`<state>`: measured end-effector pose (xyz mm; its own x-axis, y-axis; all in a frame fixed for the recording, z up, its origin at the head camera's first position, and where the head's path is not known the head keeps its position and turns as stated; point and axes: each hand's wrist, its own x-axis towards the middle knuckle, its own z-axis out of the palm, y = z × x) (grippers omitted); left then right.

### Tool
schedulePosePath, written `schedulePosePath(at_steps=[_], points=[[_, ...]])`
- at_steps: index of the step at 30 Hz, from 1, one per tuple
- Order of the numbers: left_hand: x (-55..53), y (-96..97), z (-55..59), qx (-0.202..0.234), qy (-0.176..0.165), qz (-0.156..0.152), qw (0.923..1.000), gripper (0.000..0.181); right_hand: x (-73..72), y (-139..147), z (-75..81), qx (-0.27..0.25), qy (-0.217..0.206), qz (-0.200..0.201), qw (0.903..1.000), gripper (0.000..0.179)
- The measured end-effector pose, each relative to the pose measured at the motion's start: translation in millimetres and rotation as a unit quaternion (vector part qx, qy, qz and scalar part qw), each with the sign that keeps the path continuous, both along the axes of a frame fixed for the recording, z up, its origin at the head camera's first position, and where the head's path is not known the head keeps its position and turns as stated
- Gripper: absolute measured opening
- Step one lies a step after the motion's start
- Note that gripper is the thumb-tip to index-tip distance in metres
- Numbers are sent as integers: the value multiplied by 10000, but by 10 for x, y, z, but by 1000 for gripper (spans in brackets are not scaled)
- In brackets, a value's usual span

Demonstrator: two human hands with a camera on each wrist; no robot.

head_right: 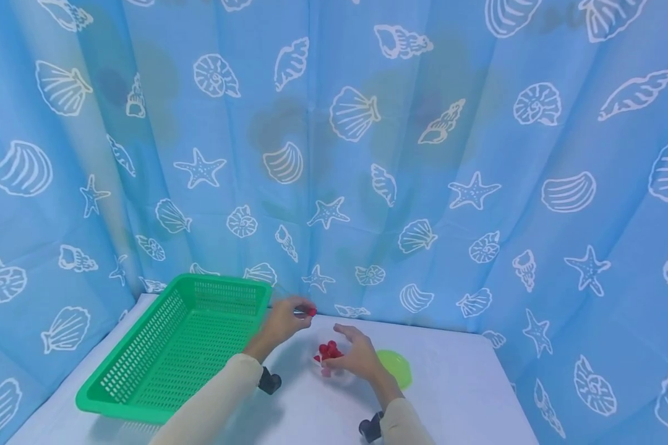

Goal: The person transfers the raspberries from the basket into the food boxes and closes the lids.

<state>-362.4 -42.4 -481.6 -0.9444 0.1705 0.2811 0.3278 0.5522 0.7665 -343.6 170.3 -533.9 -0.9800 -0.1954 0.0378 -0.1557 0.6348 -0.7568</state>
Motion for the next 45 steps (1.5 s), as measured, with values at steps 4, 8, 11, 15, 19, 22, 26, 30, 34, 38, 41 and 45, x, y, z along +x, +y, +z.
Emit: schedulePosePath(at_steps=[4, 8, 11, 15, 19, 22, 26, 30, 34, 38, 41, 45], points=[[35, 87, -113, -9, -105, -12, 9999, 29, 9, -11, 7, 54, 26, -83, 9999, 93], [69, 208, -186, -167, -219, -63, 9996, 30, 16, -8, 12, 42, 30, -126, 9999, 92], [92, 283, -244, -339, -274, -212, 9988, 30, 15, 0, 4, 36, 44, -100, 9999, 94], [117, 318, -317, -490, -415, -278, 9975, 30, 3, 5, -16, 85, 133, 11, 9999, 96], [137, 310, -381, -716, -503, -248, 9959, 29, 7, -1, -22, 98, 123, 30, 9999, 95], [139, 301, -408, -960, -364, -305, 9942, 29, 9, -8, -14, 76, 91, 15, 9999, 94], [143, 292, -403, -1279, -201, -534, 9901, 28, 6, -11, -7, 76, 81, 20, 9999, 93], [143, 286, -375, -1724, -121, -817, 9816, 28, 0, -11, 1, 71, 87, 24, 9999, 95], [140, 309, -358, -2006, -188, -900, 9753, 30, -1, 3, -5, 28, 111, 59, 9999, 97], [129, 341, -338, -2229, -280, -890, 9704, 30, -8, 13, -19, 11, 133, 83, 9999, 96], [111, 354, -334, -2358, -325, -896, 9671, 29, -7, 13, -19, 33, 145, 87, 9999, 96], [95, 362, -323, -2394, -403, -921, 9657, 30, 0, 12, -2, 96, 155, 77, 9998, 96]])
